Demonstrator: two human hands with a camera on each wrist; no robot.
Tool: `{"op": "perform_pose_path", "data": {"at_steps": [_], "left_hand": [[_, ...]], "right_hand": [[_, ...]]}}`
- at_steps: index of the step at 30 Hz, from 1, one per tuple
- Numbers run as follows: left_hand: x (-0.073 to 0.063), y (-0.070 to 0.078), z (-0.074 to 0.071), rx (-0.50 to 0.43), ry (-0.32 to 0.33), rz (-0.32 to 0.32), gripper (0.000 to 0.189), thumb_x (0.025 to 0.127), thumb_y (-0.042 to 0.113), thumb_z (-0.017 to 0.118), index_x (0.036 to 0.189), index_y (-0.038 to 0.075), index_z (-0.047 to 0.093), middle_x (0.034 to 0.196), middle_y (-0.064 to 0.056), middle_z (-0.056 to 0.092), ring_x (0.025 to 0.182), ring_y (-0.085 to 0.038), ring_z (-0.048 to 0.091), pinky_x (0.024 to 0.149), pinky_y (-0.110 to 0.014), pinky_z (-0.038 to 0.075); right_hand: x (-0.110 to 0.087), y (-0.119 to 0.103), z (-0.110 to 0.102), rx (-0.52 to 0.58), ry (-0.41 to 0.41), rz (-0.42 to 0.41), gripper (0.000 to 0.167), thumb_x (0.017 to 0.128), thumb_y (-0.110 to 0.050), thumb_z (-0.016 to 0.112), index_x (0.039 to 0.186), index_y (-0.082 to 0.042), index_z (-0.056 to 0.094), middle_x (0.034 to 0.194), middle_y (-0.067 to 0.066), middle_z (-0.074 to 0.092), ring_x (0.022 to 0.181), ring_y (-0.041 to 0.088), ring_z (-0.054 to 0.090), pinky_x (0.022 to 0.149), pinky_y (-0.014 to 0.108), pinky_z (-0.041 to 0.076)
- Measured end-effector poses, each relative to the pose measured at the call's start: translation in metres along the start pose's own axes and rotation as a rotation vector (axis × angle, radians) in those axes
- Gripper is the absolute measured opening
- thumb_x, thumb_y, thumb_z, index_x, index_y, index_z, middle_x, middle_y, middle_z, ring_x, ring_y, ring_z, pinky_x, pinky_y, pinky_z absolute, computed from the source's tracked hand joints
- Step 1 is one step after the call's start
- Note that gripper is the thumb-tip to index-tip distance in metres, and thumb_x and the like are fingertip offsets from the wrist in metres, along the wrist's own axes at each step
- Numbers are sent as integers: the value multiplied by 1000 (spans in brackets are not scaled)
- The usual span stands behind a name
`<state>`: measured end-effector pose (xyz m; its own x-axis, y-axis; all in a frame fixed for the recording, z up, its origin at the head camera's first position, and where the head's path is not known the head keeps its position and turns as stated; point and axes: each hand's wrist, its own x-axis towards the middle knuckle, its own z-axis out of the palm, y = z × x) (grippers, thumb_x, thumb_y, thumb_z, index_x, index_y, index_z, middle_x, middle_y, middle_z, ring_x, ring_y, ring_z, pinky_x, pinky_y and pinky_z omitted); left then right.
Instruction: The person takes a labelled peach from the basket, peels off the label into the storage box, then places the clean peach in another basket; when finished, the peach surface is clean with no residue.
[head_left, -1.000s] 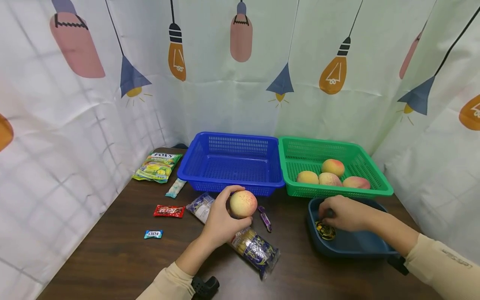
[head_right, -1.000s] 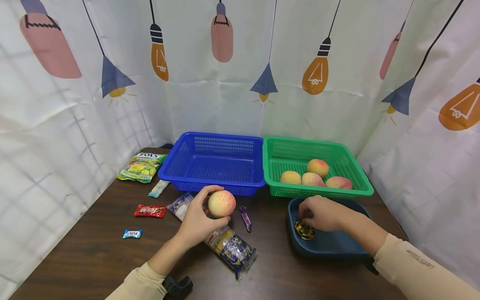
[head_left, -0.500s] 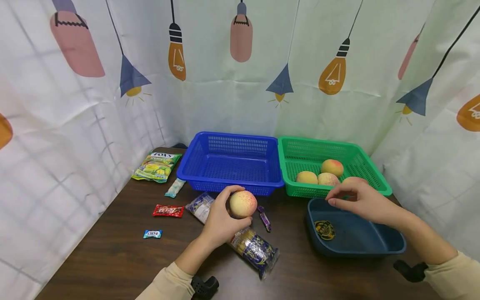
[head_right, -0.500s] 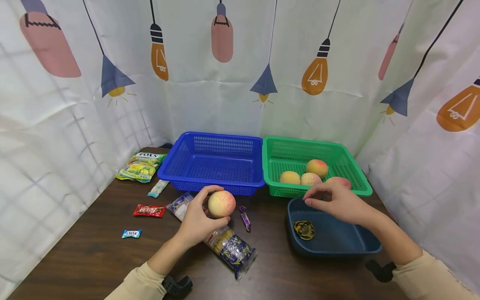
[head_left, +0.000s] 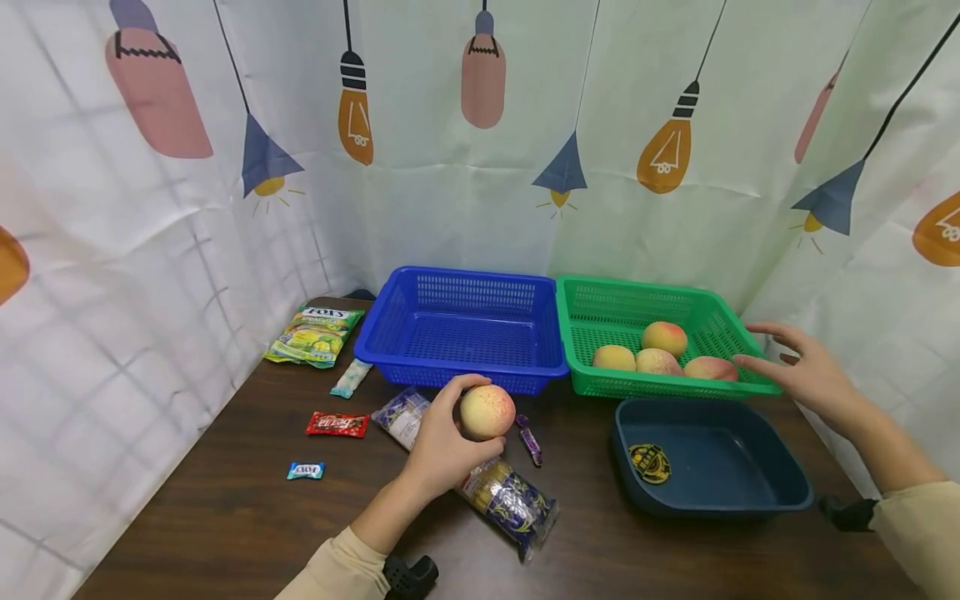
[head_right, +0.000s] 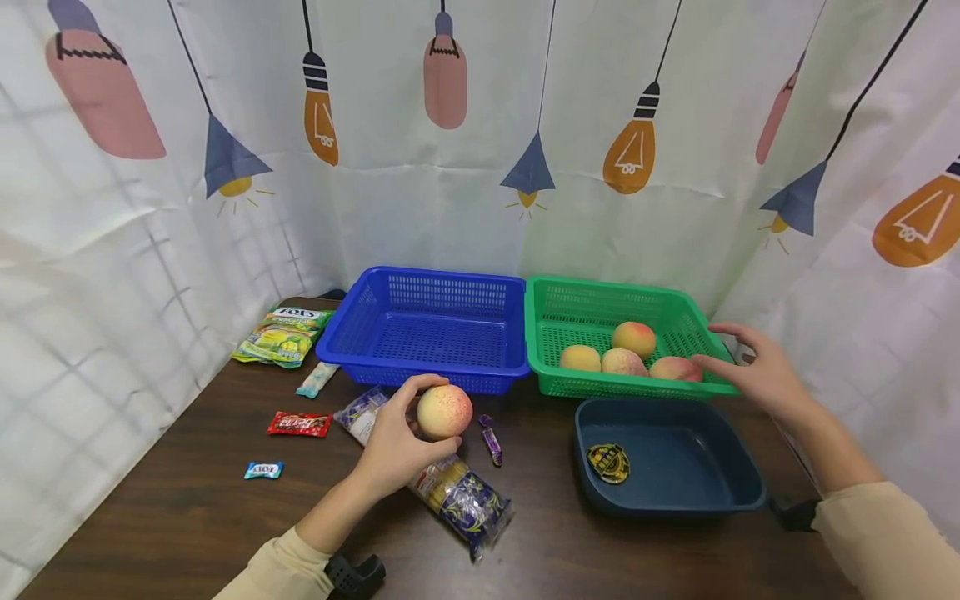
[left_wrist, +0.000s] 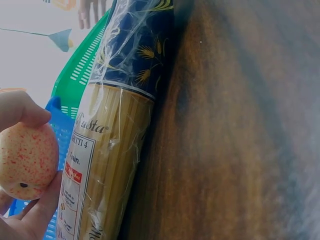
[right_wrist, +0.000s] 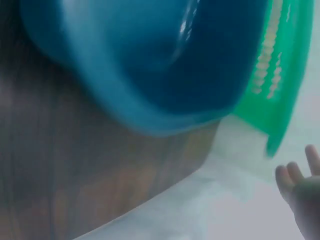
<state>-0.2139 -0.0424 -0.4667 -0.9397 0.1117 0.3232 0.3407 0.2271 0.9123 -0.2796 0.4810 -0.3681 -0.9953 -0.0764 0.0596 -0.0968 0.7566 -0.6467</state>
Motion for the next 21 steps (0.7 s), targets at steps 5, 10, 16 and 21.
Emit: {"op": "perform_pose_path", "data": {"at_steps": [5,10,16,21], "left_hand": [[0,0,1,3,-4,-2,82,73,-4,95,147,10,62,143,-5,67,122,-25,69,97,-33,63],[0,2,1,16,-4,-2,82,74,-2,96,147,11,62,143,-4,67,122,-23,69,97,-34,63],[-1,2,2,17,-9,-22,82,74,-2,96,147,12,62,143,-1,67,123,-22,69,98,-36,63],[-3,3,7,-10,-24,-17,81,74,-1,97,145,19,64,143,-1,68,122,-22,69,97,-34,63]], "right_hand": [[-1,27,-9,21,-63,58,89,111,-43,68,180,-22,17,187,22,-2,163,66,14,108,59,52],[1,49,-9,66,-131,71,91,112,-39,68,180,-17,12,186,24,8,159,34,43,95,23,55],[5,64,-5,250,-194,81,87,112,-26,69,177,-9,15,179,38,8,114,-20,59,95,21,62],[7,66,-2,349,-240,107,90,112,-24,68,178,-9,9,178,42,1,114,-12,67,98,24,63]]}}
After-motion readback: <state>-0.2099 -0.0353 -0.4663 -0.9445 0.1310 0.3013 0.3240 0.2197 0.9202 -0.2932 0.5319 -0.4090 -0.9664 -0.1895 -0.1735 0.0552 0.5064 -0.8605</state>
